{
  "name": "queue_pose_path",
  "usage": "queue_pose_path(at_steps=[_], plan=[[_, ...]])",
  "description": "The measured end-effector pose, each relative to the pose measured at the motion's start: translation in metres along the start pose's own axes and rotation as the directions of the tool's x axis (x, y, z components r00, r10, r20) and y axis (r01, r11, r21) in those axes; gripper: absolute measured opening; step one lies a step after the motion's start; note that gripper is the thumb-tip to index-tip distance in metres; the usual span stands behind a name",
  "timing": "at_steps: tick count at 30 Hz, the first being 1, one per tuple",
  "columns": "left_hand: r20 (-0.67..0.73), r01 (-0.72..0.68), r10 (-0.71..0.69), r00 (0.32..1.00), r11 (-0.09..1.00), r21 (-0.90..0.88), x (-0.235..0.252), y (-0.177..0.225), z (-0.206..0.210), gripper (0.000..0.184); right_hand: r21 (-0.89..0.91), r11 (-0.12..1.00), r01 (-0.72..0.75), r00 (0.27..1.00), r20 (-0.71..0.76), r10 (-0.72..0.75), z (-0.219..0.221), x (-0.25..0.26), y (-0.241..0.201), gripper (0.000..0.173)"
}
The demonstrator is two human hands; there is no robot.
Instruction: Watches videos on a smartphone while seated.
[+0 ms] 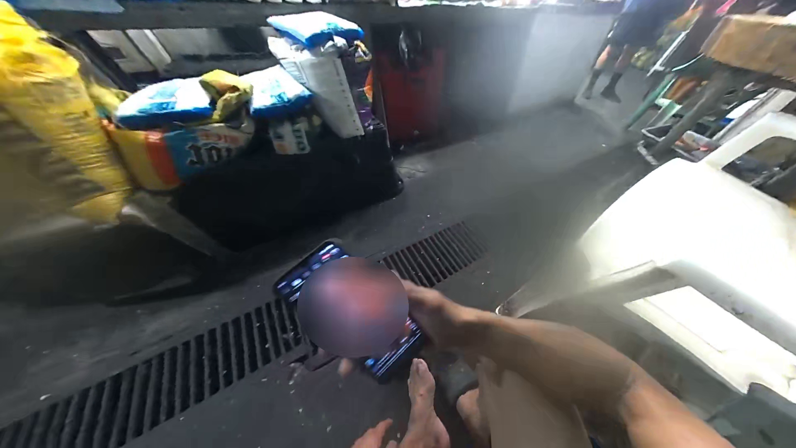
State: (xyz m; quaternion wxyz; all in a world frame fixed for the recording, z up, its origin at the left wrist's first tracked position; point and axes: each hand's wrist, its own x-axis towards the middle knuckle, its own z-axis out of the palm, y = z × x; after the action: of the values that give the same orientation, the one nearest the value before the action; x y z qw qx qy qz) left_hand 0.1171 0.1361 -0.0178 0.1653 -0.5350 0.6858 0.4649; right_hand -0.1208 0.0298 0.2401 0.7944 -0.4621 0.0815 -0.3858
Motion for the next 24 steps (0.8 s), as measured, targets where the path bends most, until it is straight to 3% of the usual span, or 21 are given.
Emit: queue_pose_path(at_steps=[4, 9, 15, 18, 24], plan=[[-0.021, 0.016, -0.016, 1.0, 1.0, -0.004, 0.021, -0.003, 0.001, 0.053, -0.274, 0.955, 0.109, 0.985, -0.101, -0.141, -0.06, -0.024, -0.024, 0.086], [0.062, 0.154, -0.161, 0.985, 0.982, 0.106, 0.016, 0.022, 0.001, 0.053, -0.158, 0.984, 0.087, 0.962, -0.242, -0.124, -0.094, -0.064, -0.031, 0.082], [0.151, 0.089, -0.104, 0.983, 0.991, 0.104, 0.037, 0.011, 0.026, 0.054, -0.103, 0.981, 0.163, 0.957, -0.226, -0.183, -0.076, -0.077, -0.05, 0.089], [0.103, 0.101, -0.103, 0.989, 0.995, 0.024, 0.033, 0.003, 0.021, 0.052, -0.095, 0.988, 0.123, 0.957, -0.251, -0.143, -0.056, -0.089, -0.062, 0.085], [0.059, 0.077, -0.076, 0.995, 0.997, -0.006, 0.022, 0.009, 0.013, 0.052, -0.201, 0.977, 0.075, 0.936, -0.325, -0.138, -0.051, -0.162, -0.049, 0.083]])
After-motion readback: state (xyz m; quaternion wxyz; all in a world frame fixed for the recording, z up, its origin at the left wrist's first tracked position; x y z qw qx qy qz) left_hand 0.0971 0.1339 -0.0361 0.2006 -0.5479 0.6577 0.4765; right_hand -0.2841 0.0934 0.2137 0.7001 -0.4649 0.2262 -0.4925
